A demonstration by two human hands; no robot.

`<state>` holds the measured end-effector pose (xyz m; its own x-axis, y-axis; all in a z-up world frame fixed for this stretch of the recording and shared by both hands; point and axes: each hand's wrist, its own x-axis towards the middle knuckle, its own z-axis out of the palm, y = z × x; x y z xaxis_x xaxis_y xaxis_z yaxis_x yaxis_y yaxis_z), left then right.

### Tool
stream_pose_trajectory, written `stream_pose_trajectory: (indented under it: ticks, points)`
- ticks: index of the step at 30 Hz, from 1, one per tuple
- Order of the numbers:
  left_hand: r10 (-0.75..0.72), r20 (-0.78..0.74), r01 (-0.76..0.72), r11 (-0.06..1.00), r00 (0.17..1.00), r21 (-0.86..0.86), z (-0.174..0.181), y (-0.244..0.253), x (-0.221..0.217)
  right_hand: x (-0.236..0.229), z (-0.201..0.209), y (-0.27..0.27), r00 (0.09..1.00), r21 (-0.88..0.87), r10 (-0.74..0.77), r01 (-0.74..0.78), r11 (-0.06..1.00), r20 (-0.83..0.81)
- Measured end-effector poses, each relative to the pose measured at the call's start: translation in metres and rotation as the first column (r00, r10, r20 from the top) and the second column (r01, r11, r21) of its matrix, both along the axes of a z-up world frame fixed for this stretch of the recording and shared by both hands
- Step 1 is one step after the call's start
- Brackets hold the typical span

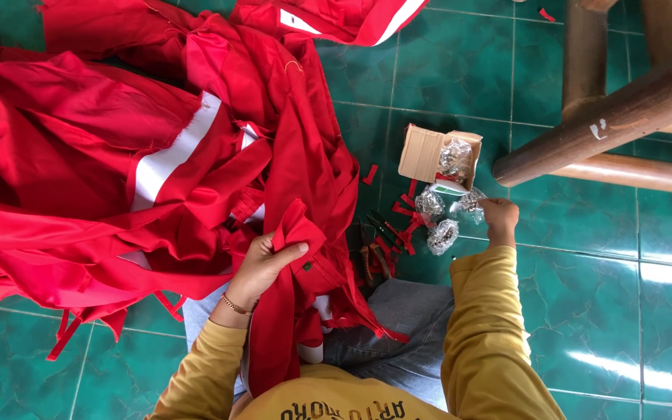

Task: Trimming excess fabric from red garment components using scissors while sitting on the floor.

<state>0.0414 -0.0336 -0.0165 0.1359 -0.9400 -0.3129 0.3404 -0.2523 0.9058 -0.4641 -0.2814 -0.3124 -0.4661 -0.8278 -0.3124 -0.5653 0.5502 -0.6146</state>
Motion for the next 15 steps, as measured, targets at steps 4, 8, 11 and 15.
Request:
stream_pose_trajectory:
  ticks: [4, 8, 11, 15]
  points:
    - [-0.008, 0.013, 0.008, 1.000, 1.000, 0.001, -0.015, 0.003, 0.001, 0.037, 0.068, 0.016, 0.906, -0.113, -0.112, 0.172, 0.979, 0.409]
    - [-0.002, 0.034, 0.002, 1.000, 0.999, -0.009, -0.025, 0.002, 0.000, 0.089, 0.156, 0.028, 0.654, -0.083, 0.021, 0.064, 0.995, 0.756]
    - [0.002, 0.082, 0.001, 0.999, 0.997, -0.037, -0.002, 0.001, -0.008, 0.136, 0.214, 0.050, 0.494, -0.184, 0.246, -0.171, 0.968, 0.834]
    - [0.045, 0.077, -0.039, 0.996, 0.996, -0.083, 0.009, 0.008, -0.024, 0.207, 0.292, 0.105, 0.283, -0.463, 0.605, -0.434, 0.773, 0.745]
